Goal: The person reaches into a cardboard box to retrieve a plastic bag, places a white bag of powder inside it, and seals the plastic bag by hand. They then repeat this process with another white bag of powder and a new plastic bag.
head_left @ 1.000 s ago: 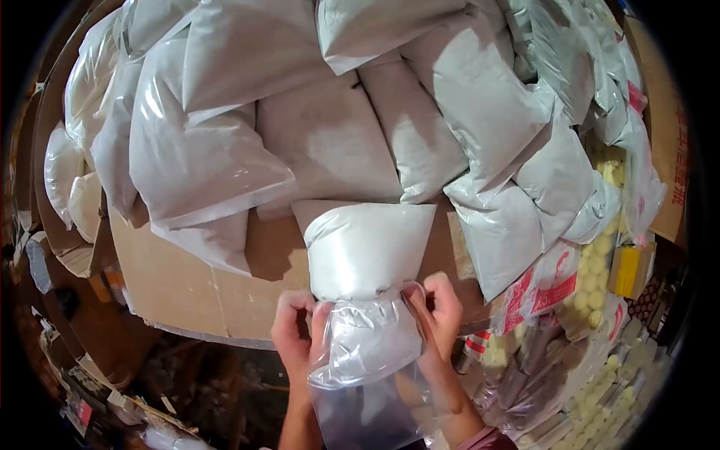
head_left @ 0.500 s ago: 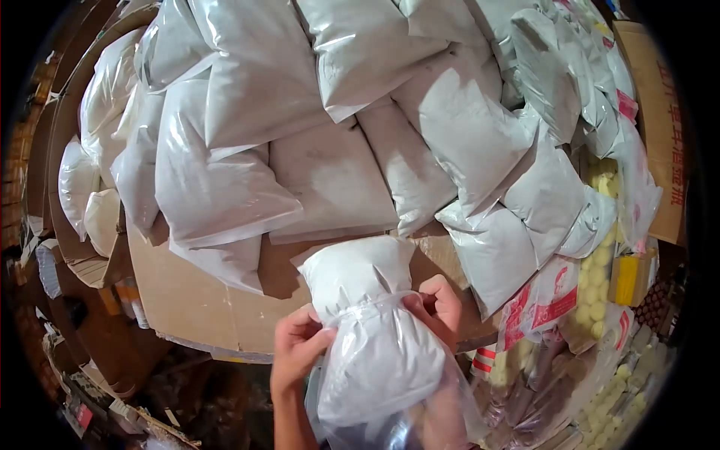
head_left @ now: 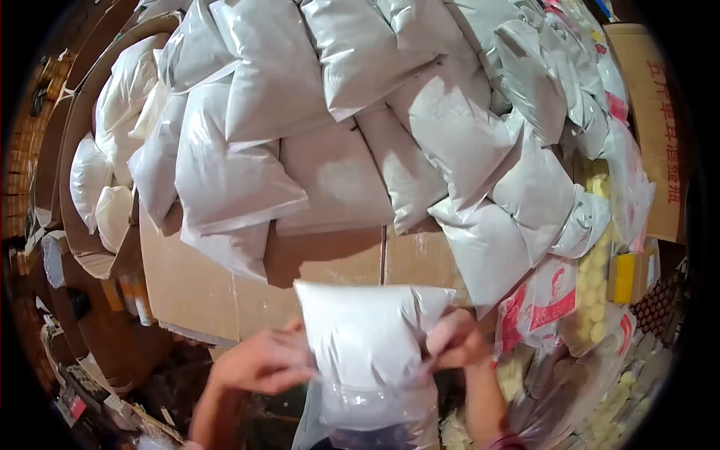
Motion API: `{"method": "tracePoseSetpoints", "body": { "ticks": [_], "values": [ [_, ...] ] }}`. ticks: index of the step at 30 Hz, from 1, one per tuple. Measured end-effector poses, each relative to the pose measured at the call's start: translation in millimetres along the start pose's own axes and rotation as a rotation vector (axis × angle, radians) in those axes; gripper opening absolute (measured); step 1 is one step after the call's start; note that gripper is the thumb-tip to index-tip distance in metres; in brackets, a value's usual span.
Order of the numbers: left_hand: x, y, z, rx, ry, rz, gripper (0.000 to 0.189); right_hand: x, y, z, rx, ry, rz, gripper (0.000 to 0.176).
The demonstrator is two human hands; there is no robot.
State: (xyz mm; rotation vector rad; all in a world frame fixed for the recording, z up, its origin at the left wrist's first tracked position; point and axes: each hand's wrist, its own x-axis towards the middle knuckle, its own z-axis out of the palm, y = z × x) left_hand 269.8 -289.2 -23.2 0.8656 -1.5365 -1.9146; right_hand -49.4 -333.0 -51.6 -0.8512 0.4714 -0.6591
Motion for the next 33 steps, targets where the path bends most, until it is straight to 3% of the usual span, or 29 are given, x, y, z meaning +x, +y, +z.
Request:
{"method": "tracePoseSetpoints", "body": {
  "ticks": [1,3,4,5,7,9,10,14,16,17,18,20,22,24,25,27,30,31,33],
  "values": [
    [-5,12,-5,0.045,-0.209,0.014,0.011,1,-26,5,-0.023,-0.129,0.108,0.011],
    [-8,47,7,-0.007,-0.34,0.101,0.027,8,-52,10,-0.216,-0.47,0.174,0.012],
    [-6,66,14,-0.025,-0.496,0.004,0.037,11,-69,19,-0.281,-0.557,0.236,0.012],
    [-3,77,23,0.059,-0.463,0.135,0.037,10,-86,30,-0.346,-0.643,0.302,0.013],
    [-28,83,53,0.627,-0.47,0.104,0.018,1,-111,55,-0.618,-0.717,0.445,0.025],
    [-27,103,63,0.64,-0.399,0.081,0.03,-25,-110,71,-0.99,-0.724,0.161,0.031],
    [-26,112,68,0.644,-0.364,0.075,0.04,-31,-107,81,-1.246,-0.677,-0.167,0.031],
    [-65,127,70,1.248,-0.477,0.298,0.042,-62,-148,118,-1.567,-0.682,-0.257,0.018],
    [-82,137,75,1.614,-0.469,0.585,0.044,-77,-172,143,-1.587,-0.629,-0.294,0.018],
    [-87,152,82,1.519,-0.417,0.535,0.045,-86,-183,155,-1.594,-0.598,-0.304,0.019],
    [-92,168,88,1.418,-0.365,0.491,0.045,-97,-187,160,-1.641,-0.581,-0.453,0.02],
    [-104,180,93,1.191,-0.258,0.413,0.046,-123,-168,149,-1.344,-0.5,-0.272,0.024],
    [-104,152,86,0.887,-0.135,0.32,0.047,-118,-151,133,-1.275,-0.453,-0.326,0.028],
    [-74,131,79,1.002,-0.16,0.174,0.044,-93,-121,115,-1.562,-0.537,-0.492,0.028],
    [-66,117,67,1.282,-0.267,0.38,0.035,-75,-113,98,-1.793,-0.661,-0.524,0.026],
    [-55,123,66,1.445,-0.334,0.278,0.027,-66,-109,98,-1.76,-0.583,-0.651,0.024],
    [-60,133,63,1.374,-0.17,0.398,0.023,-65,-113,99,-1.742,-0.448,-0.737,0.022],
    [-57,135,63,1.53,-0.177,0.516,0.026,-65,-117,103,-1.732,-0.399,-0.746,0.022],
    [-56,143,64,1.43,-0.202,0.384,0.025,-59,-122,103,-1.742,-0.389,-0.709,0.024]
  ]
}}
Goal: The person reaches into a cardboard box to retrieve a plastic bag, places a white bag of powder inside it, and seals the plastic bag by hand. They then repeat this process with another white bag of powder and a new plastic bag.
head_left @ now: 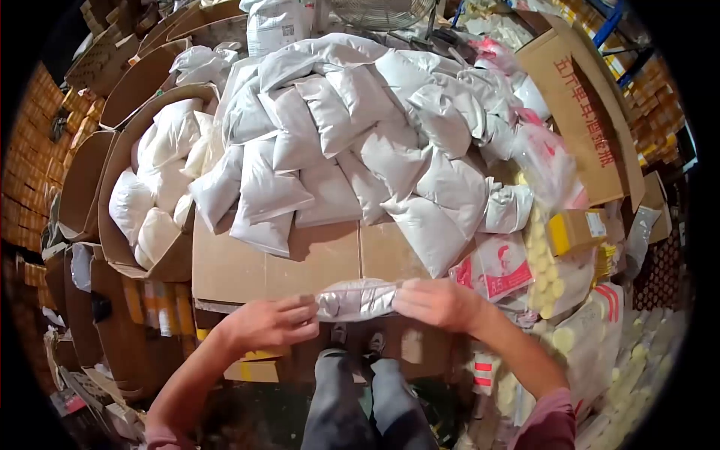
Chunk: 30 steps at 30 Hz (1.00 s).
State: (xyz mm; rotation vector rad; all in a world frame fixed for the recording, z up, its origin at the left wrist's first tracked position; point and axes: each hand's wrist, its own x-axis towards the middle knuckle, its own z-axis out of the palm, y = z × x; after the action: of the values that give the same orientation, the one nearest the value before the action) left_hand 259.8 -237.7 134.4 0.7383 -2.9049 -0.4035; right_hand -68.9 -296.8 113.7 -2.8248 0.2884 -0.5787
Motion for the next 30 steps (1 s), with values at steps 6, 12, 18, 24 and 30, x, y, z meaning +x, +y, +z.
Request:
{"method": "tracePoseSetpoints", "body": {
  "ticks": [6,12,18,24,30],
  "values": [
    [13,-39,-17,0.18,0.067,0.049,0.027,21,27,-14,-0.091,-0.038,-0.03,0.025],
    [7,-41,-13,0.376,0.274,-0.063,0.023,38,18,-22,-0.216,0.119,-0.001,0.027],
    [-16,-12,125,0.045,-0.062,-0.296,0.042,-26,-13,123,-0.114,-0.173,0.222,0.011],
    [-22,35,195,-0.179,0.315,-0.494,0.032,-46,-56,163,0.103,0.027,0.51,0.009],
    [19,65,217,-0.265,0.786,-1.032,0.031,-20,-70,187,0.014,0.309,1.152,0.019]
  ]
}}
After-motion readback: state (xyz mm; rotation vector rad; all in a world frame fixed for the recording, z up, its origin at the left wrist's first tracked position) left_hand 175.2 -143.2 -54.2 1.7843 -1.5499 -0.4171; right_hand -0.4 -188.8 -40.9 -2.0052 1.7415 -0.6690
